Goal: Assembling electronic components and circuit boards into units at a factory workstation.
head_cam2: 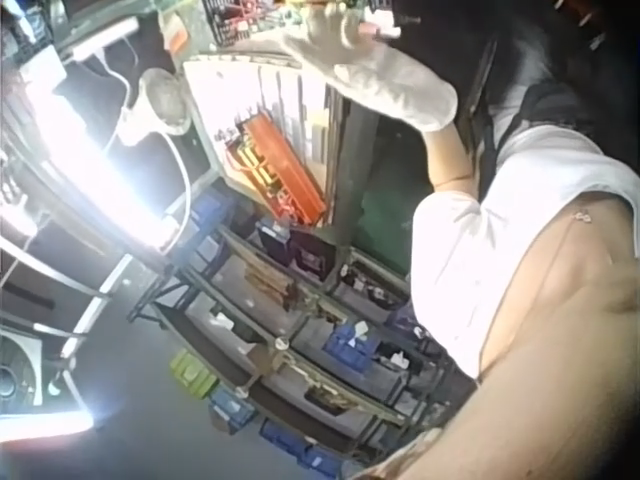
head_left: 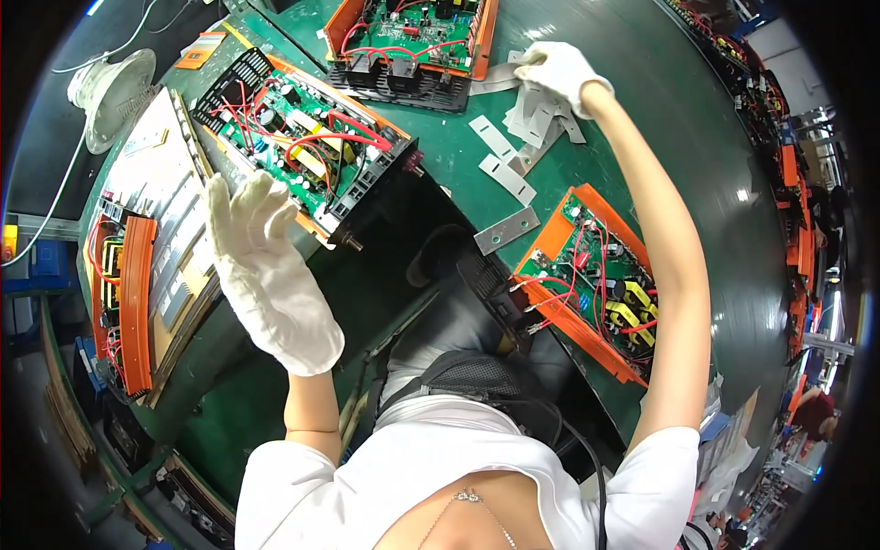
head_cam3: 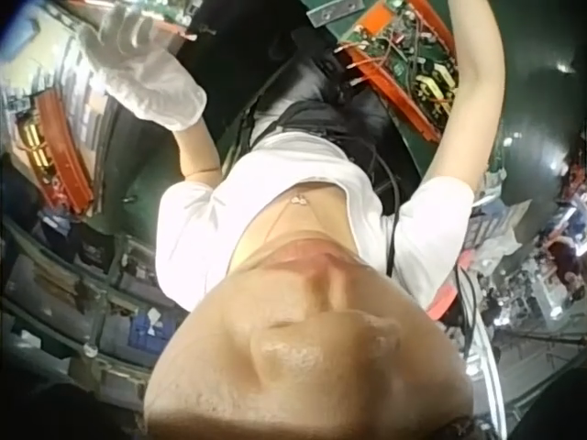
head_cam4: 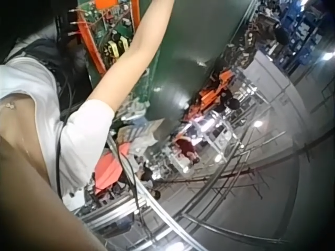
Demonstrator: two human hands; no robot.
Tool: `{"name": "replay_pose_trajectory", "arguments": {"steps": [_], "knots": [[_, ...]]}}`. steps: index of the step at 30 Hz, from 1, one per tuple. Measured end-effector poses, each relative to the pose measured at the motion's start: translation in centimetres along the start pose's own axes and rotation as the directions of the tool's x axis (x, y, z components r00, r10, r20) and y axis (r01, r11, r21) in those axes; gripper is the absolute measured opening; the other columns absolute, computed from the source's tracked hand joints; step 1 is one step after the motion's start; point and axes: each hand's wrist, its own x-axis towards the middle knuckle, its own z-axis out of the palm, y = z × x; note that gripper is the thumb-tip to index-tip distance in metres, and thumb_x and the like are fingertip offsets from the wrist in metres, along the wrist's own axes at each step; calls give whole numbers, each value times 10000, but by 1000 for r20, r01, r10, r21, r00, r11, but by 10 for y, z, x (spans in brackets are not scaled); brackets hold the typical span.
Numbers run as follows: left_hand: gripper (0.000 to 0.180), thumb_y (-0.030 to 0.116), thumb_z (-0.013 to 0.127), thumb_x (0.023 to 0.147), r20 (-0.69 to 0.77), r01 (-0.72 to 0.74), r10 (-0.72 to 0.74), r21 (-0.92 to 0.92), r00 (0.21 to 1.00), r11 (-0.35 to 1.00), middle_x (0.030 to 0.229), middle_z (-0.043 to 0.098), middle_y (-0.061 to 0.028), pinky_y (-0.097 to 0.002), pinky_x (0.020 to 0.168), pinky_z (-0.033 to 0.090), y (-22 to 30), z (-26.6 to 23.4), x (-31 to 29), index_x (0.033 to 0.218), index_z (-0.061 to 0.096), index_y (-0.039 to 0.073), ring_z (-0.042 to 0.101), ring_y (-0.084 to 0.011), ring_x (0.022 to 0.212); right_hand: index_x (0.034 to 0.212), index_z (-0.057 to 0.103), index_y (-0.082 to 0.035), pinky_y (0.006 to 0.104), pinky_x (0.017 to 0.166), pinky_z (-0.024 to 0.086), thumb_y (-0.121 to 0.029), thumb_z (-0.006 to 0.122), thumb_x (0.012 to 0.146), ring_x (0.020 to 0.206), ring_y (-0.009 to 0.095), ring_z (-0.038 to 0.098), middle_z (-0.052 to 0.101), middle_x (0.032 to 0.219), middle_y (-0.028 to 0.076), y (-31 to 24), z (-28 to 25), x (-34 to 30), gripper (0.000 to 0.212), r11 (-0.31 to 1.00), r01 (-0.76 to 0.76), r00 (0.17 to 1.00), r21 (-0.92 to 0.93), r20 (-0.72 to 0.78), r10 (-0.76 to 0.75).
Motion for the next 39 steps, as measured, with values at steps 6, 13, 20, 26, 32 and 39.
{"name": "replay_pose_trajectory", "arguments": {"steps": [6, 13, 20, 26, 32, 39], "knots": [[642, 438, 444, 943, 58, 58, -57, -22, 997, 998, 1274, 516, -147, -377, 1006, 344, 1, 0, -6, 1405, 348, 3, 496, -228, 1138, 1039, 681, -84, 241, 783, 431, -233, 669, 840, 862, 76, 564, 665, 947, 2, -4, -30, -29, 249, 965, -34, 999, 259, 9, 33], [519, 302, 513, 950, 198, 52, -65, 71, 978, 996, 1201, 582, -148, -320, 954, 416, 16, 26, -7, 1344, 434, -26, 564, -200, 1087, 1134, 637, -89, 228, 864, 456, -179, 645, 870, 960, 87, 600, 646, 1058, -5, -7, -56, -49, 279, 756, -47, 999, 653, 10, 54], [292, 154, 511, 963, 374, -219, 182, 58, 910, 974, 1169, 618, -86, -278, 971, 411, 34, 78, 26, 1199, 590, 1, 579, -150, 1059, 1205, 587, -76, 237, 833, 479, -215, 628, 897, 961, 121, 616, 616, 1108, 11, -14, -73, -72, 340, 790, -63, 997, 610, 12, 71], [325, 174, 493, 963, 478, -211, 170, 33, 862, 977, 1157, 643, -114, -293, 930, 456, 26, 114, 40, 1212, 585, -12, 612, -169, 1038, 1173, 622, -52, 252, 833, 498, -211, 631, 892, 955, 136, 615, 633, 1098, 38, -9, -26, -54, 322, 659, -121, 990, 742, 45, 131], [345, 213, 537, 927, 631, -80, -90, 235, 770, 969, 1052, 683, -37, -209, 713, 446, 22, 131, 46, 1211, 610, 30, 528, -70, 724, 1169, 649, -76, 235, 840, 459, -149, 584, 902, 1019, 110, 568, 648, 1118, 12, -6, -30, -57, 285, 836, -29, 998, 549, -23, 50], [870, 247, 738, 714, 810, -310, -139, 369, 570, 876, 1350, 503, -170, -297, 1024, 380, -60, 170, 79, 1436, 303, 28, 514, -261, 1198, 1296, 525, -39, 189, 864, 469, 0, 557, 877, 1031, 93, 579, 585, 1218, 47, -7, -62, -84, 421, 453, 116, 992, 884, -121, -18]]}}
